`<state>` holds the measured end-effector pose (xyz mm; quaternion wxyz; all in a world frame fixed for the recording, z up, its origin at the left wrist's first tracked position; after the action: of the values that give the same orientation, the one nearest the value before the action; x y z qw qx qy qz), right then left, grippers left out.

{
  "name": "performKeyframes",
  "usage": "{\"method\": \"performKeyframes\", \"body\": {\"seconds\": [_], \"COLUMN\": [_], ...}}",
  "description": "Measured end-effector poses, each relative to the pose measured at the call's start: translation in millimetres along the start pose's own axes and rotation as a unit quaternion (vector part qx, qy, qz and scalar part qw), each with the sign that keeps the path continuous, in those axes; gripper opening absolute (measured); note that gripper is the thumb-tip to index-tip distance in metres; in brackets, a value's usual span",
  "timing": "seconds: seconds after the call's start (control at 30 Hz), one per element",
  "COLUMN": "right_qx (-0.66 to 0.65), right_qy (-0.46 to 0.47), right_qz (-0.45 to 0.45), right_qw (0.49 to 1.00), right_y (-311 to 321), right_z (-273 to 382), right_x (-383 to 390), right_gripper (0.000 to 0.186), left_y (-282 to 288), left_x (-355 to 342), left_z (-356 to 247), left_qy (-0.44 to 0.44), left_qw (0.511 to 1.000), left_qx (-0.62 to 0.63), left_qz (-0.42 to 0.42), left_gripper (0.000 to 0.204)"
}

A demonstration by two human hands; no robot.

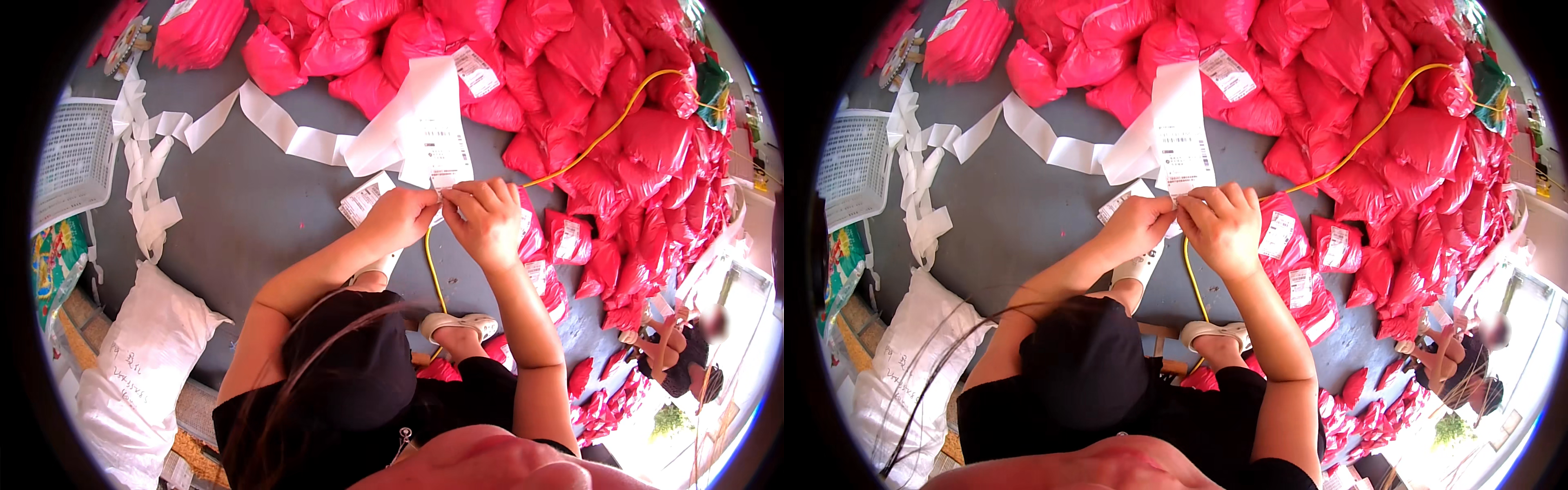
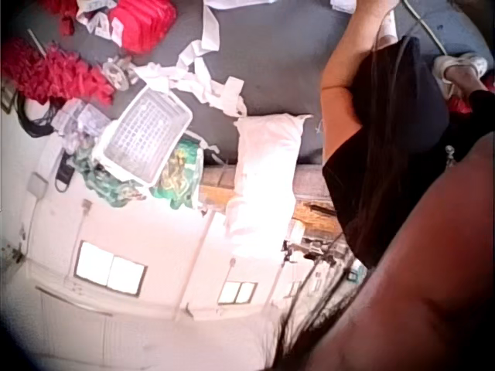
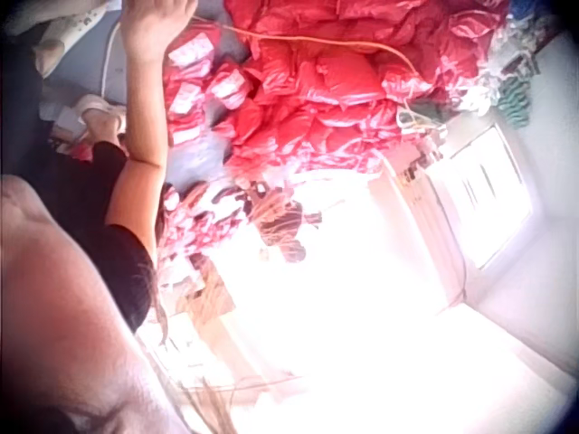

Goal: The person sits on a stool and labels red plastic packages. They tear individual shipping labels from a continuous roll and affix them to the packages, which are piled on the floor around them.

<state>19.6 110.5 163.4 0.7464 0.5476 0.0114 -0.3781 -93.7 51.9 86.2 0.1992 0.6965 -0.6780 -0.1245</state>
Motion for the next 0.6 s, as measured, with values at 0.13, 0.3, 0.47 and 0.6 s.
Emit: {"method": "performKeyframes", "body": {"seconds": [0.13,0.3,0.47,0.6], "right_qx": [-0.135,-0.143,-0.027,0.027], "right_qy": [-0.162,-0.224,0.042,-0.002], "right_qz": [0.012,0.115,0.008,0.032], "right_qw": [0.977,0.957,0.999,0.999], "right_y": [-5,32,63,8], "right_z": [-3,-34,-42,-99], "right_x": [-1,-57,-206,-289], "right_gripper": [0.010,0.005,0.008,0.027], "left_y": [-4,-18,-50,-52], "left_x": [0,13,80,53], "left_z": [21,118,200,172], "left_qy": [0.048,0.222,0.359,0.356], "left_qw": [0.989,0.933,0.831,0.824], "left_qx": [0.134,0.278,0.412,0.409], "left_qz": [0.031,0.059,0.101,0.164], "left_gripper": [0.016,0.026,0.024,0.023]}}
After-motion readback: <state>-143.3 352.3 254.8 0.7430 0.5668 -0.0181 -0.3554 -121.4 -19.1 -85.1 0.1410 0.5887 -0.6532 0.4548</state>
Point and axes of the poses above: each hand's wrist, its own x-axis away from the middle knuckle, its own y-axis out of the back of the hand, z = x × y, the point moved 5 cm from there along -x, towards the middle knuckle, and after that the axes turned 6 degrees about -x, right-handed, at the moved point
